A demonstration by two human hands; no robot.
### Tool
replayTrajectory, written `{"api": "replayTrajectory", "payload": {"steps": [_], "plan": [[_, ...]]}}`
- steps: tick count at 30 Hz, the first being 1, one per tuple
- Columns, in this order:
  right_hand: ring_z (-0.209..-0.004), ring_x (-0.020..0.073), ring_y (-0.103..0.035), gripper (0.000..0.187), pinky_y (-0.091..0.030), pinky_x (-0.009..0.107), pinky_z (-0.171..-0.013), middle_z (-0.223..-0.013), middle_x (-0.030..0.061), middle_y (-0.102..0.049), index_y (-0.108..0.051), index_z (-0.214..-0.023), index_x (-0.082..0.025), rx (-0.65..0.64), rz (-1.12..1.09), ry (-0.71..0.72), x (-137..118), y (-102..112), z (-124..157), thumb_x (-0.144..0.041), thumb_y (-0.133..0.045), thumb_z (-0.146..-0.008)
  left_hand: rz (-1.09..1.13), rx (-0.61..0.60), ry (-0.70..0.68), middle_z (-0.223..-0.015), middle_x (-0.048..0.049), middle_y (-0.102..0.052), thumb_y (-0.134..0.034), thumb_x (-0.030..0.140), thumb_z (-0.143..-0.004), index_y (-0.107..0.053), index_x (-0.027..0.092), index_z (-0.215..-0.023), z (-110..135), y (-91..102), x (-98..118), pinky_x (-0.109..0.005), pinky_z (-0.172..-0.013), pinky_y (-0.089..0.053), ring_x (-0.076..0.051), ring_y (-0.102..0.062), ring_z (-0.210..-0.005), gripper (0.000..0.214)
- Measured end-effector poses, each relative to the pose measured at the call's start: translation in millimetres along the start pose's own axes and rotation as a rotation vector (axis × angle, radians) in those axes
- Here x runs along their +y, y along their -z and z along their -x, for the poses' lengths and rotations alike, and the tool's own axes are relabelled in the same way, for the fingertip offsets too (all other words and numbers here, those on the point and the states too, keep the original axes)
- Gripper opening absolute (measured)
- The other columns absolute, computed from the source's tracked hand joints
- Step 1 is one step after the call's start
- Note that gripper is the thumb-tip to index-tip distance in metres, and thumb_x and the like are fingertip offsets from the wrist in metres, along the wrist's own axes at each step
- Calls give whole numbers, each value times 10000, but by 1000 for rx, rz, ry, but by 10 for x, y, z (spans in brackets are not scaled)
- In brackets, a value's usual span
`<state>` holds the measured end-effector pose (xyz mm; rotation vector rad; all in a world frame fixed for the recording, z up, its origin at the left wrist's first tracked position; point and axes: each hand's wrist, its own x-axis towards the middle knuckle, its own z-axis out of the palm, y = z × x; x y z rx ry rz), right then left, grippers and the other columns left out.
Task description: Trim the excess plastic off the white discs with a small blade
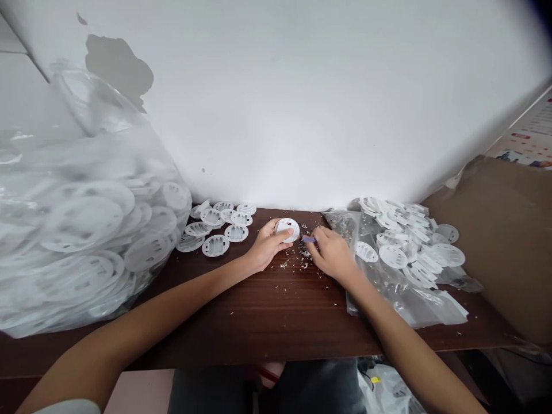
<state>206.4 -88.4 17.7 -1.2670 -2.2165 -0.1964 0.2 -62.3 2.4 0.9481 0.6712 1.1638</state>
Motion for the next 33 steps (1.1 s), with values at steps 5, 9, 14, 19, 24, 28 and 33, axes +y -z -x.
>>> {"api": "replayTrajectory", "payload": {"steps": [5, 9, 14, 19, 24, 28, 33], "plan": [[-731, 208, -572, 448, -251, 316, -591, -870, 70, -633, -567, -929, -203, -133, 162, -67, -126, -24, 18, -592, -389, -1059, -8, -17, -9, -1129, -87, -706, -850, 302, -786, -642, 187, -1134, 14, -14, 11, -434, -959, -566, -226, -689, -1040, 421], [-783, 193, -623, 486, -235, 308, -587, -916, 65, -659, -598, -960, -197, -173, 226, -102, -153, 16, -6, -563, -306, -1093, -42, -17, -2, -1157, -81, -691, -852, 349, -781, -645, 209, -1142, 16, -6, 12, -399, -918, -571, -222, -671, -1057, 439], [-781, 186, -641, 495, -219, 305, -578, -915, 58, -678, -636, -979, -206, -194, 252, -117, -147, 12, -10, -564, -314, -1092, -85, 13, -4, -1157, -77, -687, -858, 383, -768, -632, 212, -1128, 6, 3, 0, -348, -854, -577, -204, -672, -1021, 458], [-748, 183, -638, 479, -233, 294, -585, -894, 51, -695, -652, -972, -209, -199, 233, -180, -181, 7, -8, -557, -344, -1086, -129, 28, -7, -1102, -62, -704, -857, 391, -764, -598, 201, -1057, 24, -10, -14, -321, -811, -582, -191, -699, -973, 435], [-735, 192, -638, 519, -295, 281, -626, -904, 61, -704, -657, -985, -194, -107, 179, -257, -61, 121, -26, -557, -303, -1092, -197, -22, 1, -1071, -70, -726, -846, 394, -780, -572, 197, -1047, 40, -18, -26, -300, -723, -570, -218, -756, -881, 430], [-819, 202, -662, 472, -333, 283, -656, -966, 61, -702, -648, -1088, -197, -85, 104, -206, -45, 149, -25, -530, -313, -1099, -113, 74, -19, -1124, -72, -716, -851, 368, -772, -566, 199, -1070, 17, -26, -29, -344, -816, -588, -216, -758, -918, 446], [-809, 186, -649, 431, -303, 290, -626, -952, 49, -679, -634, -988, -213, -197, 153, -178, -172, 43, -26, -491, -325, -1105, -138, 146, -105, -1112, -47, -685, -860, 358, -755, -589, 210, -1045, 5, -24, -61, -369, -870, -601, -216, -683, -1068, 423]]}}
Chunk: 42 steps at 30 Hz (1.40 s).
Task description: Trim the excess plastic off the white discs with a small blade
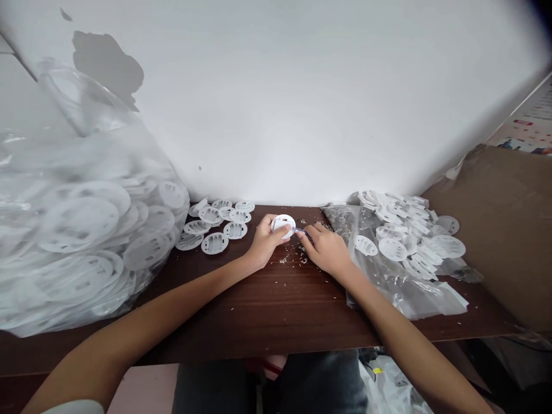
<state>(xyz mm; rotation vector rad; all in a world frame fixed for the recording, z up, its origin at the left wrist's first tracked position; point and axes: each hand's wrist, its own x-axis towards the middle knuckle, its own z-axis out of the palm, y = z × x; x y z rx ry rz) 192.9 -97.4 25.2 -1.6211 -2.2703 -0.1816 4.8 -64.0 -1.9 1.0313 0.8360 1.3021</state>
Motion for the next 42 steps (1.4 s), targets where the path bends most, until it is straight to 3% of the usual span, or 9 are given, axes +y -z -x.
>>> {"api": "replayTrajectory", "payload": {"steps": [19, 26, 31, 36, 39, 42], "plan": [[-800, 183, -646, 447, -292, 306, -622, -957, 45, -672, -622, -949, -210, 3, 38, -46, -24, -97, 11, -497, -318, -1106, -113, 5, -50, -1038, -32, -672, -815, 405, -777, -546, 209, -995, 28, -14, -11, -332, -836, -586, -182, -657, -971, 397], [-781, 180, -650, 438, -234, 320, -577, -979, 68, -683, -613, -982, -199, -20, 106, -56, -79, -135, 39, -485, -307, -1108, -318, 49, -163, -907, -3, -641, -819, 353, -761, -555, 220, -933, 6, 32, -76, -306, -802, -530, -175, -615, -879, 342], [-740, 182, -634, 446, -212, 309, -559, -954, 88, -678, -603, -992, -185, -29, 184, -40, -145, -157, 46, -456, -271, -1115, -588, 57, -250, -841, 16, -627, -719, 367, -862, -543, 225, -934, 38, 30, -26, -286, -730, -442, -167, -574, -792, 237], [-754, 205, -656, 457, -246, 297, -552, -938, 123, -670, -609, -1004, -153, -30, 273, -39, -229, -219, 46, -382, -229, -1119, -684, 7, -307, -879, 15, -657, -666, 344, -907, -557, 230, -960, 54, 24, 9, -290, -729, -424, -168, -583, -787, 166], [-776, 221, -664, 443, -279, 294, -559, -932, 146, -668, -618, -1002, -140, -27, 286, -21, -254, -257, 49, -341, -239, -1114, -668, -6, -287, -870, 15, -656, -691, 333, -886, -572, 231, -945, 25, 28, -5, -298, -764, -456, -169, -589, -802, 168], [-777, 222, -664, 429, -286, 294, -564, -943, 152, -673, -620, -1009, -145, -16, 263, -10, -245, -247, 46, -340, -253, -1112, -462, 7, -143, -940, -8, -656, -760, 363, -828, -572, 225, -942, -18, 35, -11, -319, -801, -521, -184, -623, -887, 259]]}}
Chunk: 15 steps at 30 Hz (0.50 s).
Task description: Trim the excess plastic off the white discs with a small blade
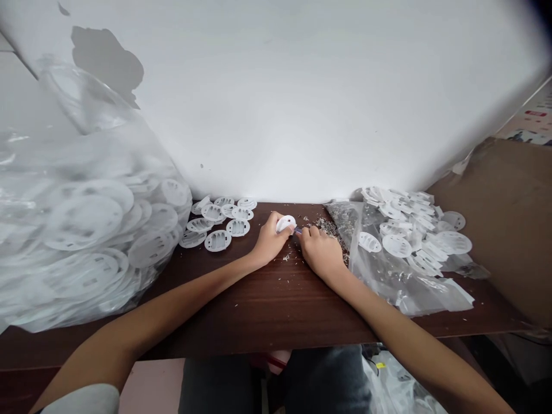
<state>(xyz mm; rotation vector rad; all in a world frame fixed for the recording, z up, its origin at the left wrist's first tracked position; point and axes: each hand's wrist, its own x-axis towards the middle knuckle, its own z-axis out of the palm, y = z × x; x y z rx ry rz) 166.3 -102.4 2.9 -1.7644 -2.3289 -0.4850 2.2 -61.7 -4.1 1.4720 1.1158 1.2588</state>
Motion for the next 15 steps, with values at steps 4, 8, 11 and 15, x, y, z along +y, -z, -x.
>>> {"api": "replayTrajectory", "payload": {"steps": [4, 8, 11, 15], "plan": [[-785, 221, -671, 463, -269, 291, -567, -961, 135, -681, -612, -1017, -164, 21, -64, -18, 85, 66, -17, -423, -241, -1114, 292, -71, 209, -1109, -59, -679, -796, 401, -802, -587, 218, -1050, -42, 30, 16, -364, -819, -577, -216, -683, -996, 372], [-762, 216, -670, 447, -277, 291, -581, -988, 117, -693, -604, -1020, -177, 17, -144, -116, 214, 118, -40, -479, -285, -1104, 385, -105, 242, -1106, -77, -715, -817, 392, -787, -605, 202, -1081, -62, 69, 43, -351, -811, -569, -215, -742, -906, 409], [-736, 211, -660, 424, -299, 289, -610, -998, 109, -702, -601, -1020, -184, 10, -226, -200, 305, 134, -58, -493, -320, -1095, 395, -97, 256, -1109, -82, -719, -830, 391, -776, -605, 199, -1091, -70, 80, 58, -332, -784, -557, -221, -754, -886, 432], [-734, 215, -627, 406, -334, 297, -644, -921, 79, -692, -595, -968, -199, 65, -462, -264, 381, 155, -77, -522, -372, -1072, 345, -99, 236, -1103, -79, -713, -849, 357, -757, -580, 201, -1116, -54, 62, 70, -330, -785, -553, -234, -747, -932, 475]]}}
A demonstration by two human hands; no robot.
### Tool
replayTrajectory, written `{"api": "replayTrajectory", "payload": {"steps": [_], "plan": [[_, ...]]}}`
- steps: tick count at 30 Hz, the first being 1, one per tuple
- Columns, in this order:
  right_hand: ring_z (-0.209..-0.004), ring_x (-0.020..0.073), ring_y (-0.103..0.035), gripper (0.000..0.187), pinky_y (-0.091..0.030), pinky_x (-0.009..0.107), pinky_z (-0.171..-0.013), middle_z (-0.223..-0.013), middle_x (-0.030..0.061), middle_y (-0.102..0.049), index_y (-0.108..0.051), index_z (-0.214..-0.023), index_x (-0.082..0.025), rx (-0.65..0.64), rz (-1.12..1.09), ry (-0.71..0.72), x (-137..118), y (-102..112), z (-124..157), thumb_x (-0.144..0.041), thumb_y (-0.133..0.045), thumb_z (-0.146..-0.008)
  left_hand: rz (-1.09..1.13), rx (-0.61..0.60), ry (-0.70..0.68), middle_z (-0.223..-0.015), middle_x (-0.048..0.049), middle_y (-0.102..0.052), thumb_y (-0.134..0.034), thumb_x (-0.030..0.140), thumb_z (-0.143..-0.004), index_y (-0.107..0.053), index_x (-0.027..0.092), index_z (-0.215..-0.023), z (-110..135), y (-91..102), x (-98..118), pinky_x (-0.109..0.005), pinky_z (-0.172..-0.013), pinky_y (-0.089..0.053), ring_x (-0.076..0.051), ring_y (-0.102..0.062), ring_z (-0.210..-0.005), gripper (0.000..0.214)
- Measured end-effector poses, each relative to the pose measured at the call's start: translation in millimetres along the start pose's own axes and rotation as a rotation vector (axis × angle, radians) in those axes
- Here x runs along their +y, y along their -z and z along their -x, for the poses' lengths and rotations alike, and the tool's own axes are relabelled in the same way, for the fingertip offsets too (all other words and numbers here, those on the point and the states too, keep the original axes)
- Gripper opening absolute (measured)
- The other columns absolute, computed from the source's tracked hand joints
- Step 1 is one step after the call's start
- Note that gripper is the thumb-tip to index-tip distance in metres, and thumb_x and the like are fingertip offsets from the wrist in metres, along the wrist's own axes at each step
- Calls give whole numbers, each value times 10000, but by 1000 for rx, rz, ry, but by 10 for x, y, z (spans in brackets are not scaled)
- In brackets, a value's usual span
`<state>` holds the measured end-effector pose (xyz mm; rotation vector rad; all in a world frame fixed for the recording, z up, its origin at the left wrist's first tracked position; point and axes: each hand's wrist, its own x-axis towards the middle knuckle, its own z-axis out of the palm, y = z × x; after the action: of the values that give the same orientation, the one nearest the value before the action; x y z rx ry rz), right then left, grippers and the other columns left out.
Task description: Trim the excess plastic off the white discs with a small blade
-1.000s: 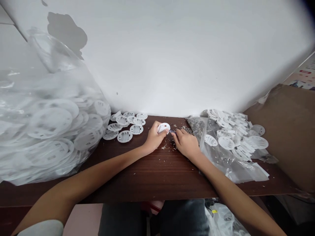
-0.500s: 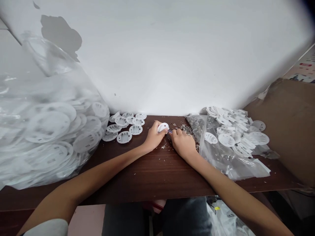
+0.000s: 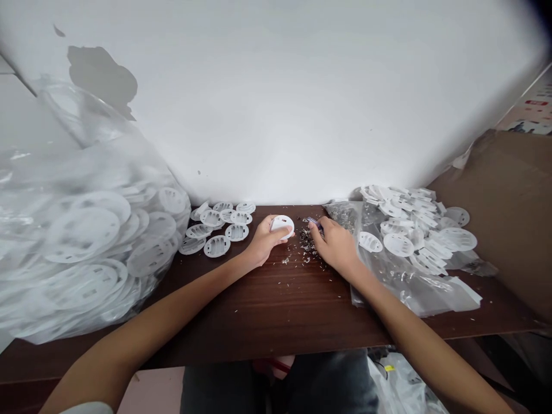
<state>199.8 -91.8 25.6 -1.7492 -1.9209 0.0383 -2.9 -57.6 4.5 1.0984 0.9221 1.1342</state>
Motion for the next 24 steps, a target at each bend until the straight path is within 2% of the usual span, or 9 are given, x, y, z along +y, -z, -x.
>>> {"api": "replayTrajectory", "payload": {"steps": [2, 4, 6, 8, 10, 12, 19, 24], "plan": [[-708, 202, -585, 422, -351, 295, -646, -801, 36, -646, -574, -880, -213, 12, -247, -21, 2, 16, -14, -572, -422, -1041, -119, 38, -108, -1041, -62, -710, -839, 337, -763, -581, 206, -1069, 36, -21, -6, -355, -804, -559, -236, -731, -938, 421], [-630, 167, -505, 451, -352, 280, -607, -680, -14, -545, -548, -810, -224, -34, -570, -57, -8, 20, -24, -628, -481, -997, -304, 54, -307, -1029, -59, -700, -799, 304, -801, -610, 216, -1017, 96, -43, -8, -402, -883, -557, -240, -705, -985, 300], [-523, 128, -370, 460, -297, 262, -516, -602, -57, -415, -551, -791, -228, -155, -900, -121, -25, 7, -28, -657, -533, -956, -472, -11, -511, -1103, -75, -688, -754, 251, -834, -655, 233, -989, 169, -60, -6, -447, -1004, -520, -252, -669, -1089, 185], [-465, 98, -241, 434, -201, 250, -448, -578, -83, -329, -556, -780, -227, -295, -1150, -187, -45, -17, -22, -636, -608, -915, -558, -113, -621, -1188, -93, -670, -733, 207, -837, -678, 249, -982, 231, -67, -11, -481, -1085, -477, -271, -632, -1182, 161], [-453, 74, -200, 395, -146, 241, -431, -587, -91, -337, -545, -759, -223, -379, -1297, -212, -64, -40, -8, -569, -707, -859, -570, -148, -651, -1219, -107, -658, -751, 192, -814, -662, 252, -970, 260, -63, -33, -514, -1108, -461, -294, -611, -1224, 190], [-451, 57, -203, 356, -134, 229, -431, -607, -90, -389, -544, -771, -221, -411, -1372, -219, -81, -51, 8, -490, -774, -808, -542, -133, -661, -1240, -118, -643, -775, 194, -796, -622, 250, -972, 249, -52, -70, -541, -1109, -460, -307, -598, -1248, 240], [-458, 41, -188, 264, -110, 217, -432, -614, -87, -455, -577, -809, -199, -482, -1513, -334, -102, -23, 16, -359, -785, -779, -477, -116, -760, -1282, -121, -609, -827, 201, -768, -531, 259, -1091, 116, -32, -124, -570, -1174, -411, -299, -543, -1338, 441], [-472, 49, -185, 283, -107, 215, -436, -587, -98, -397, -533, -782, -206, -513, -1574, -432, -85, -35, 3, -329, -787, -760, -399, -106, -625, -1268, -122, -616, -844, 201, -754, -543, 259, -1126, 123, -57, -63, -577, -1141, -462, -318, -503, -1382, 482]]}}
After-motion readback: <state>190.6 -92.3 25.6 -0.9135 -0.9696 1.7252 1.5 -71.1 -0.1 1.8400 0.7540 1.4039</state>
